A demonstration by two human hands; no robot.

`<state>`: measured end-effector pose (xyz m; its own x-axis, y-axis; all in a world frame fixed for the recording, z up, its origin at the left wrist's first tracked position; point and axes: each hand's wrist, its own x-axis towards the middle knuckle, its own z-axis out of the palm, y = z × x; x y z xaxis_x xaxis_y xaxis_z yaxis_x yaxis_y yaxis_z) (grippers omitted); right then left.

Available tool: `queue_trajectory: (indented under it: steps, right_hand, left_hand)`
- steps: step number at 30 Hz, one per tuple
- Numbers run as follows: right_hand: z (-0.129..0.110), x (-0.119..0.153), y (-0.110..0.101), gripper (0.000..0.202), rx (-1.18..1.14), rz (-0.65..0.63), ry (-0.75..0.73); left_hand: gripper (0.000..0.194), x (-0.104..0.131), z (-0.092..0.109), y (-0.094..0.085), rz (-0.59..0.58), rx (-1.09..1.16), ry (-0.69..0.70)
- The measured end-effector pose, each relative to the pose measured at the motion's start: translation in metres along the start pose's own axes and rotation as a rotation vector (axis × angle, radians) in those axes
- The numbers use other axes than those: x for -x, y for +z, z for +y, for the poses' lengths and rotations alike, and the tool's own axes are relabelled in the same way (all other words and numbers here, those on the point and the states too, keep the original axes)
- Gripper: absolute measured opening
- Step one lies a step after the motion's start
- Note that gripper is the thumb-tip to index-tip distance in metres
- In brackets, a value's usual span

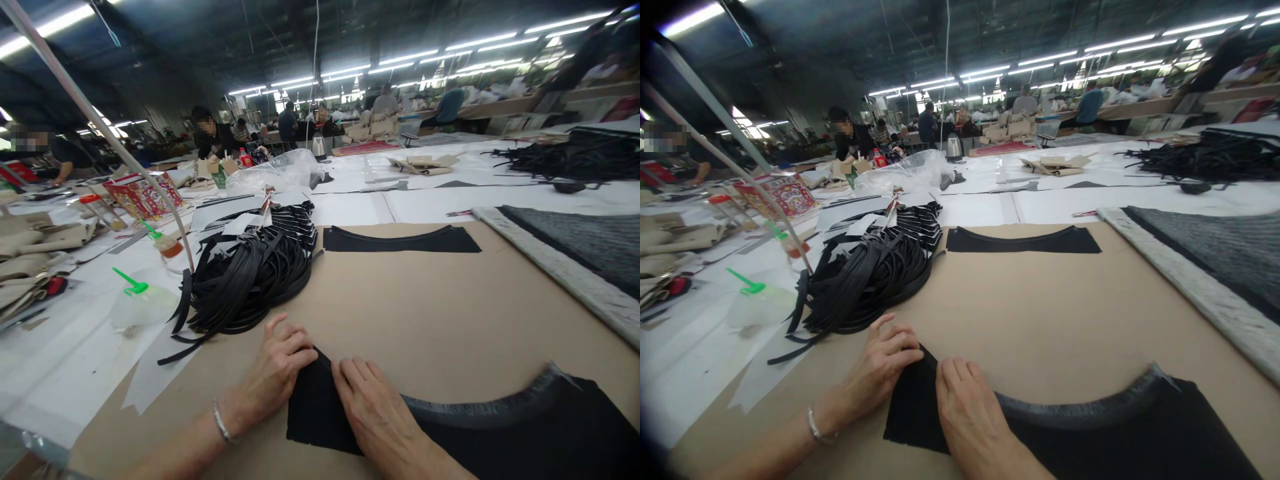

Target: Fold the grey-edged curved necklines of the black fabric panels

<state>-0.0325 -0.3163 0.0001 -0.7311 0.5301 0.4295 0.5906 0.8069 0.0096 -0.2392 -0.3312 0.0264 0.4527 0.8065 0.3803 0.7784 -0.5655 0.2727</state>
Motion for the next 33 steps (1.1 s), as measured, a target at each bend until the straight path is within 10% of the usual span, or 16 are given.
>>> queue_trajectory:
  steps: [15, 33]
  right_hand:
    - [0.002, -0.016, 0.002, 0.048, -0.111, -0.270, 0.034]
    - [0.004, -0.013, 0.031, 0.064, -0.043, -0.234, -0.016]
  left_hand:
    - [0.036, 0.025, 0.008, 0.007, -0.060, -0.020, -0.087]
    - [0.038, 0.031, 0.007, 0.006, -0.101, -0.034, -0.116]
